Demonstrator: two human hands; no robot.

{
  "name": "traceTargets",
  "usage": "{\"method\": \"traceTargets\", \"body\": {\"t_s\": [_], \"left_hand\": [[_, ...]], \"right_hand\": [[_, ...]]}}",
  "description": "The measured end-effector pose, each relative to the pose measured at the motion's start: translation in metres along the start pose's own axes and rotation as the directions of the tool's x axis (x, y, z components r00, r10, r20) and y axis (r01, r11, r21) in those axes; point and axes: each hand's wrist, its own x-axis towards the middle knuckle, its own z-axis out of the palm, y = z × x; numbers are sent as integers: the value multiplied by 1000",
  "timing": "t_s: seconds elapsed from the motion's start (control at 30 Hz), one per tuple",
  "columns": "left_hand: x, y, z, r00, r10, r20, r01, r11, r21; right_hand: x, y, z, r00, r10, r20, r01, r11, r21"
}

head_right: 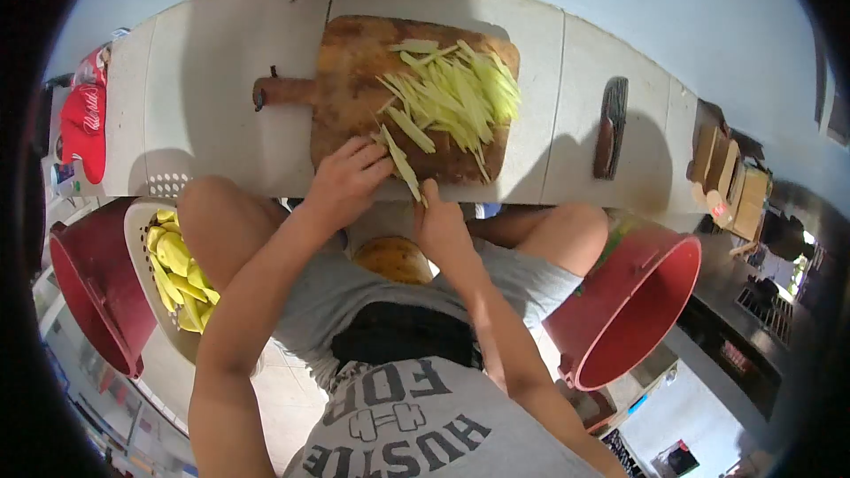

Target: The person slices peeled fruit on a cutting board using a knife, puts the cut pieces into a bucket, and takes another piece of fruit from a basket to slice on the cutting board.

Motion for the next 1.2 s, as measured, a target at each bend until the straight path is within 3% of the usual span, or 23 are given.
{"method": "traceTargets", "body": {"t_s": [0.03, 0.1, 0.13, 0.23, 0.3, 0.4, 0.53, 0.63, 0.7, 0.73, 0.8, 0.83, 0.93, 1.0, 1.07, 1.2], "left_hand": [[-2, 2, 0, 1000, 2, -6, -2, 1000, -7], [7, 1, 0, 999, 19, -38, -19, 1000, 1], [6, 2, -1, 999, 20, -46, -21, 999, -31], [2, 1, -5, 999, 21, -46, -24, 998, -53], [4, -1, -5, 999, 29, -46, -31, 998, -50], [4, -3, -4, 998, 47, -46, -49, 997, -57], [7, -4, -6, 998, 36, -44, -39, 996, -78], [7, -4, -5, 998, 25, -54, -30, 995, -95], [7, -5, -5, 998, 21, -61, -28, 994, -109], [6, -2, -5, 998, 7, -55, -13, 995, -100], [13, -4, -4, 998, 16, -68, -22, 997, -78], [13, -6, -2, 995, 27, -95, -33, 998, -63], [-1, 1, 0, 999, -3, -47, -2, 996, -95], [11, -4, -3, 999, -8, -47, 4, 996, -90], [8, -2, -4, 997, 18, -77, -25, 995, -99], [5, -3, -1, 993, 20, -117, -32, 994, -100]], "right_hand": [[-4, 0, -5, 1000, 16, -4, -16, 1000, -2], [7, 3, -19, 980, 109, 169, -160, 932, 325], [7, 3, -23, 980, 108, 165, -158, 932, 327], [2, -2, -29, 995, 54, 85, -77, 952, 296], [-4, -8, -34, 1000, -27, -7, 27, 993, 113], [-15, -17, -38, 996, 69, 53, -70, 997, 16], [-9, -40, -65, 1000, 7, -17, -7, 999, 40], [6, -56, -83, 995, 90, -49, -85, 992, 91], [19, -44, -73, 963, -39, -268, 82, 985, 149], [22, -32, -65, 962, -31, -270, 72, 987, 144], [39, -19, -55, 987, 33, -159, -46, 996, -79], [39, -19, -57, 984, 39, -176, -57, 993, -103], [31, -35, -73, 982, 95, -164, -86, 994, 61], [34, -30, -72, 969, 48, -241, -56, 998, -27], [32, -31, -71, 981, -52, -187, 61, 997, 43], [8, -32, -62, 997, -46, -63, 42, 997, -57]]}}
